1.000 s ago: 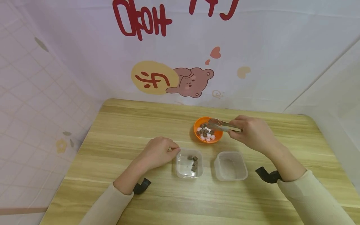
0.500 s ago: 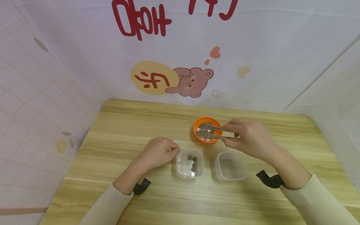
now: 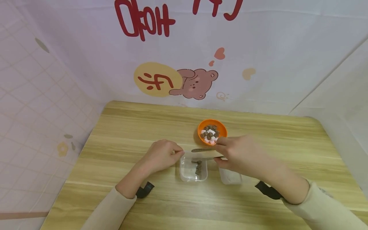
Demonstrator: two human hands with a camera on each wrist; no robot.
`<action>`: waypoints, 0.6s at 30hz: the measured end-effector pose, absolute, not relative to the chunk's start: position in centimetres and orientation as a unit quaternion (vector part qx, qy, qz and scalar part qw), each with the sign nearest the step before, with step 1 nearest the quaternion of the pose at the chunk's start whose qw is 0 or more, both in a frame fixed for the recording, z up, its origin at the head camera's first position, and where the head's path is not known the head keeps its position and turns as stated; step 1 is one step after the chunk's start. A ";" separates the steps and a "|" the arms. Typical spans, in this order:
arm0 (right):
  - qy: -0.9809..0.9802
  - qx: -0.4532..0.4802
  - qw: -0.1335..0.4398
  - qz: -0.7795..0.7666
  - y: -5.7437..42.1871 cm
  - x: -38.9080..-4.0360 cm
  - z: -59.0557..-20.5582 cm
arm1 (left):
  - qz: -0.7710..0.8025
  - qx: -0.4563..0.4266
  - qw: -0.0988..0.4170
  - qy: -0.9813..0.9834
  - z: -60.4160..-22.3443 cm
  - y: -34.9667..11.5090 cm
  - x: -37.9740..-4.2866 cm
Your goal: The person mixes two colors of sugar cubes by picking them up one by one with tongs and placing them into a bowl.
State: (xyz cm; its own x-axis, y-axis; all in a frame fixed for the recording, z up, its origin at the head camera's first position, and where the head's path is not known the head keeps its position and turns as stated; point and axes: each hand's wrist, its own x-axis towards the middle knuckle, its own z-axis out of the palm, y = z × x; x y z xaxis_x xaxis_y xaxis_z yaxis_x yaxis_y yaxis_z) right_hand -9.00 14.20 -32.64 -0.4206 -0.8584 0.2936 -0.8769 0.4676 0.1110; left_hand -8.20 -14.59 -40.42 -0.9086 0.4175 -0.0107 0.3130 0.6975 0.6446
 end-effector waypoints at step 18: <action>-0.852 0.453 0.159 -0.210 8.6 -3.9 -35.4 | 0.326 0.220 0.059 0.917 -40.6 -14.8 -8.4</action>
